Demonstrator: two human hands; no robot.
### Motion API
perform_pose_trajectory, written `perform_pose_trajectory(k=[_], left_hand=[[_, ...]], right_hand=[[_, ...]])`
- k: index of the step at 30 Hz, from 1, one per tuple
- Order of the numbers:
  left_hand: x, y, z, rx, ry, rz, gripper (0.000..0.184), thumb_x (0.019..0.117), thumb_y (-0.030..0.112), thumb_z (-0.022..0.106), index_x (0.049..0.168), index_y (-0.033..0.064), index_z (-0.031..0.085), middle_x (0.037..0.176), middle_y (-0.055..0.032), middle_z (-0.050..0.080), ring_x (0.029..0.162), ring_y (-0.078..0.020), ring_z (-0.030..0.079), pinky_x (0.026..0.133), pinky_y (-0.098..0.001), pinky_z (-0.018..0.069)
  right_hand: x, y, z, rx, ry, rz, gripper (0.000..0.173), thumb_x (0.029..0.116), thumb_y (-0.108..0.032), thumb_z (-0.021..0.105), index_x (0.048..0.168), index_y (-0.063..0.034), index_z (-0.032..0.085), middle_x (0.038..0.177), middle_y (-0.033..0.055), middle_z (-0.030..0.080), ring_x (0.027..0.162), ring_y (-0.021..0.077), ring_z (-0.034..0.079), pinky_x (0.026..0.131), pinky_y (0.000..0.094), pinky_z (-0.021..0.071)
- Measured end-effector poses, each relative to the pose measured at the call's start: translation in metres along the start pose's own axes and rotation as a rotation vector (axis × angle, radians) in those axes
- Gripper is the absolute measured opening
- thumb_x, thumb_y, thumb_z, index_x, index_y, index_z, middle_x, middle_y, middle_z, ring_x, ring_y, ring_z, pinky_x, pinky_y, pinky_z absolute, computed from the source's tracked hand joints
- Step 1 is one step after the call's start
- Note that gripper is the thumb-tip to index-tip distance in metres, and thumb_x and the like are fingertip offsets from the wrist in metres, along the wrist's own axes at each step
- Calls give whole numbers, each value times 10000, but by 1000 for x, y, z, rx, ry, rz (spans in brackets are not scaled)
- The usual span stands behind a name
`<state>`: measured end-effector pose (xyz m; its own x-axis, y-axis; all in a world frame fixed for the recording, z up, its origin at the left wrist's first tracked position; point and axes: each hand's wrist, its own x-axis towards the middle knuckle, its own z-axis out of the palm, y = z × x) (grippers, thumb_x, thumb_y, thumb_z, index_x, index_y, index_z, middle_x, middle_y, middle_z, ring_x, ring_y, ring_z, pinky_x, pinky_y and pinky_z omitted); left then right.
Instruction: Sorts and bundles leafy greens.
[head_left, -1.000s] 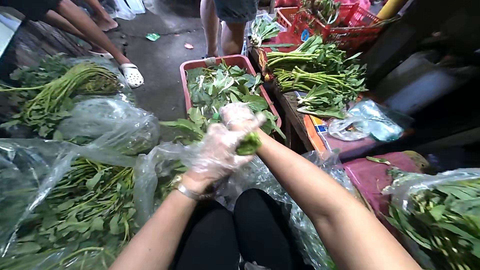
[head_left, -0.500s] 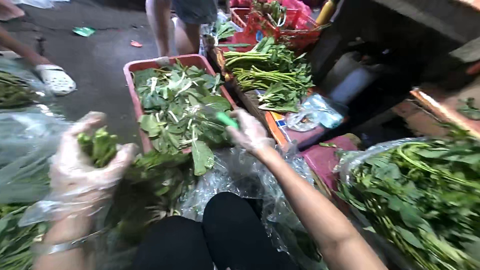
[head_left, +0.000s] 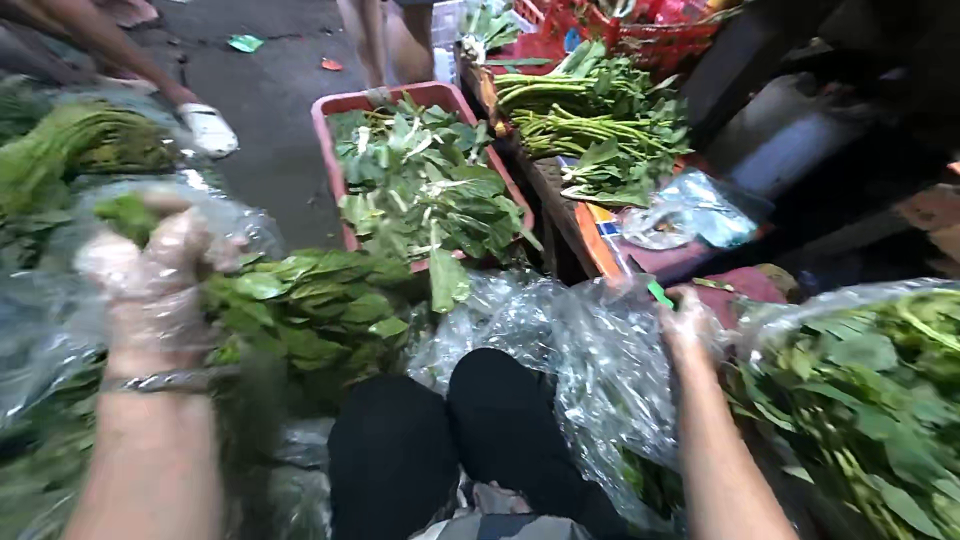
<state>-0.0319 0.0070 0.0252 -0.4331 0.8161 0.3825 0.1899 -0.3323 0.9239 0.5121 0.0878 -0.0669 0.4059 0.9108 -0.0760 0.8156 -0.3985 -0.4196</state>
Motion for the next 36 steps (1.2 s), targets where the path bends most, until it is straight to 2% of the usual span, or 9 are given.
perform_pose_trajectory(k=[5,11,14,16,19,22,27,31,36], left_hand=[[-4,18,-7,-96,80,7,453,1018,217,554,1447,167,416,870,116,641,664,-9,608,655,-186,560],[13,24,21,-240,-77,46,852,942,179,638,1540,80,40,1152,14,667,625,-21,599,601,-201,553],[7,29,47,-135,-123,31,1125,831,210,760,1572,55,-72,1279,-76,620,794,-45,646,681,-239,573],[-3,30,52,-49,-187,27,1143,815,310,783,1596,32,-4,1391,-88,528,1064,-22,607,903,-226,540],[-16,17,47,-127,-212,-36,435,852,-22,693,1256,40,543,1050,59,676,961,40,626,870,-162,525],[-10,19,56,38,-270,58,829,821,20,746,1496,-86,276,1300,-102,564,1144,2,561,987,-166,465],[0,24,68,-45,-357,62,1237,695,56,842,1584,5,-16,1472,-188,446,1243,-83,558,1026,-234,488],[-7,34,55,353,-385,17,797,849,321,766,1519,74,414,1364,-100,614,1220,-147,602,1043,-350,496],[-24,36,71,515,-278,-130,630,895,152,768,1434,15,471,1256,-168,649,1108,-205,643,980,-409,513]], right_hand=[[20,-33,-10,137,124,-422,410,1032,-243,541,1290,63,628,1314,361,590,1256,529,552,1064,694,391],[-77,-238,-43,289,-194,-1192,388,1032,-190,572,1320,67,608,1191,270,680,1084,397,675,981,583,509],[-127,-324,-43,388,-527,-1233,523,996,-305,621,1397,25,554,1202,182,701,1056,249,696,945,459,549],[-145,-359,-40,445,-720,-1168,570,987,-312,670,1423,16,504,1207,155,681,1039,184,674,933,388,543],[-147,-379,-21,442,-737,-1233,475,948,-337,720,1274,-8,618,1082,138,692,957,204,669,887,439,537],[-143,-382,-13,376,-668,-1308,308,977,-287,677,1071,6,682,958,144,682,888,234,652,832,483,514],[-133,-378,-9,430,-682,-1193,135,980,-158,621,936,-44,678,837,47,629,756,101,587,719,341,489],[-128,-373,-7,449,-661,-1150,140,987,-152,602,959,-38,679,844,47,640,756,91,598,715,319,504],[-134,-374,-5,467,-612,-1173,210,967,-156,643,1016,43,690,968,191,690,926,282,671,838,490,526]])
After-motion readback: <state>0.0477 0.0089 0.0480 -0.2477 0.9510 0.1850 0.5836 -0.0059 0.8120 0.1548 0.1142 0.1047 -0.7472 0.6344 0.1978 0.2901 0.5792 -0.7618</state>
